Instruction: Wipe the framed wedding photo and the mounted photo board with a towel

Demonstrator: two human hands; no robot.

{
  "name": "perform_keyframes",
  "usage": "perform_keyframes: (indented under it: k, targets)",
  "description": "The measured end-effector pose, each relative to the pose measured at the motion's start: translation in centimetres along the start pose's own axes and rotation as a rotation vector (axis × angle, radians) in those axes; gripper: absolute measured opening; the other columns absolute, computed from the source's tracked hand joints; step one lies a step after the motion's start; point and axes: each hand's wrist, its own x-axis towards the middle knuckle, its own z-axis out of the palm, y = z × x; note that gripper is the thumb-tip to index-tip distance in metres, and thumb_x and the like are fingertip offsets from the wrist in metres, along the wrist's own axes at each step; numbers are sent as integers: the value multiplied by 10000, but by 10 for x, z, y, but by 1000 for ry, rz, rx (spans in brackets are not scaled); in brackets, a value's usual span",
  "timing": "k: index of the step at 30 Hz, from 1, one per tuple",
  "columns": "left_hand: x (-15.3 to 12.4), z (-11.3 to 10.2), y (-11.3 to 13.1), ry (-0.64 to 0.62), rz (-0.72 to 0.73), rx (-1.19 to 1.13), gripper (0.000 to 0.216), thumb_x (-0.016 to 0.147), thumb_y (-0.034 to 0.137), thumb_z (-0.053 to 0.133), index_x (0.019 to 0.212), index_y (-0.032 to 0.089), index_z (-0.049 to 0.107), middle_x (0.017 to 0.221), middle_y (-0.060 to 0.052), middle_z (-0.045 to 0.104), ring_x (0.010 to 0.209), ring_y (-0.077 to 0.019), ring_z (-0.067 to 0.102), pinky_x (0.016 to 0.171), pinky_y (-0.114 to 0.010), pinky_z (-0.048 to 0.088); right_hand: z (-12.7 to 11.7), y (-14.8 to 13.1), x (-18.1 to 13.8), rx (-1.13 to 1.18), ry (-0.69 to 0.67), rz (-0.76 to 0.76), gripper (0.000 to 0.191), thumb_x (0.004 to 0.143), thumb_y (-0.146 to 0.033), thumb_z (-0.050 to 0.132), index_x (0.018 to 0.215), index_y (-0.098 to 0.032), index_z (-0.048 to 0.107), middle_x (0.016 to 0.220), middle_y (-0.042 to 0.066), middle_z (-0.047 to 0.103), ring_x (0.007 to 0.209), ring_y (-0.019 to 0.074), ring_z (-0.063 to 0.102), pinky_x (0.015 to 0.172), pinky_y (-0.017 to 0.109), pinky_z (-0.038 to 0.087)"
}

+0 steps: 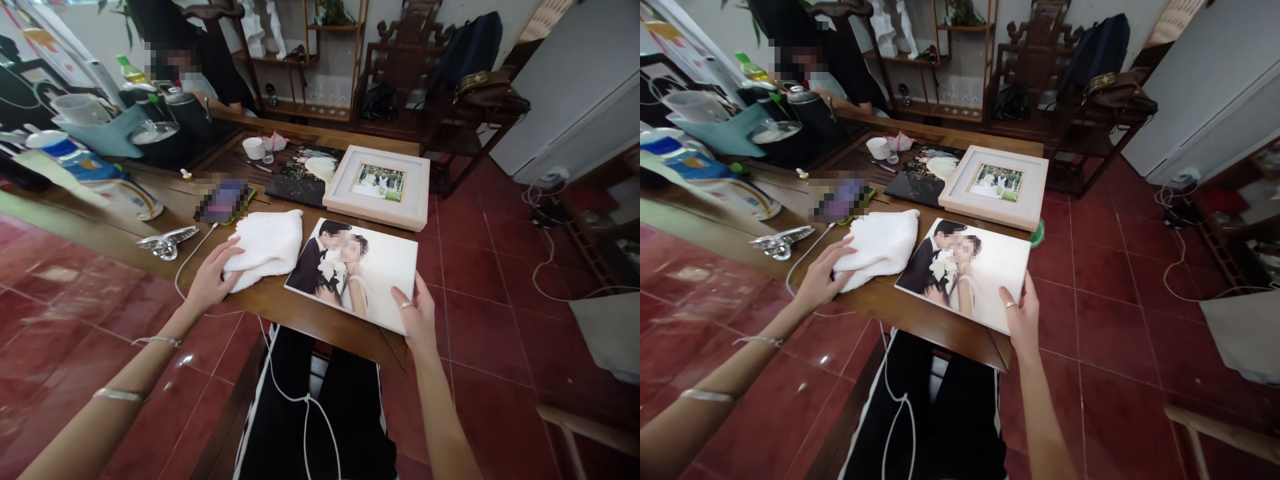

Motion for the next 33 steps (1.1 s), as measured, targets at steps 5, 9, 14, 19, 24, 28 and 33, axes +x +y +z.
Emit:
perform_keyframes:
  k: [5, 9, 14, 19, 24, 28, 33]
  targets:
    - [-2, 1, -5, -20, 10, -21, 323, 876, 342, 505, 1186, 251, 507, 1454, -98, 432, 1308, -312, 450, 1094, -509, 352, 4, 4, -2, -20, 47, 31, 852, 733, -387, 738, 1465, -168, 362, 1363, 134, 576, 1203, 318, 592, 1039, 498, 452]
    - [-2, 2, -7, -14, 7, -26, 318, 881, 335, 510, 1189, 252, 502, 1459, -102, 427, 1318, -307, 440, 1097, -506, 350, 5, 4, -4, -64, 65, 25, 893, 714, -410, 751, 1468, -144, 355, 1368, 149, 568, 1215, 320, 582, 1048, 503, 442]
    - [-1, 3, -8, -12, 40, -30, 305, 890, 322, 504, 1179, 224, 510, 1450, -125, 434, 1337, -302, 416, 1100, -499, 344, 4, 10, -2, -139, 92, -40, 889, 698, -402, 763, 1460, -157, 376, 1411, 140, 528, 1258, 316, 543, 1071, 490, 416]
    - [0, 4, -11, 16, 77, -30, 310, 892, 311, 498, 1182, 204, 515, 1420, -142, 456, 1326, -292, 427, 1095, -486, 349, 3, 18, 3, -106, 116, -77, 875, 679, -368, 780, 1438, -142, 408, 1413, 149, 524, 1256, 312, 541, 1074, 495, 405]
    - [0, 5, -9, 36, 70, -31, 332, 878, 329, 498, 1185, 206, 532, 1409, -132, 474, 1304, -287, 452, 1084, -482, 363, 1, 23, 7, -105, 81, -166, 871, 646, -340, 795, 1422, -175, 435, 1425, 126, 516, 1259, 304, 538, 1064, 479, 417]
    - [-1, 4, -7, 59, 50, -37, 352, 868, 354, 497, 1177, 194, 553, 1400, -126, 495, 1299, -274, 461, 1086, -465, 366, 0, 25, 9, -157, 62, -207, 849, 687, -344, 753, 1437, -151, 407, 1433, 140, 504, 1258, 291, 543, 1081, 472, 393]
    - [-2, 4, -7, 71, 47, -35, 381, 868, 383, 480, 1187, 188, 554, 1386, -127, 507, 1286, -267, 474, 1080, -463, 367, 0, 28, 13, -181, 64, -256, 794, 678, -323, 745, 1405, -179, 459, 1396, 116, 548, 1245, 298, 552, 1075, 492, 397]
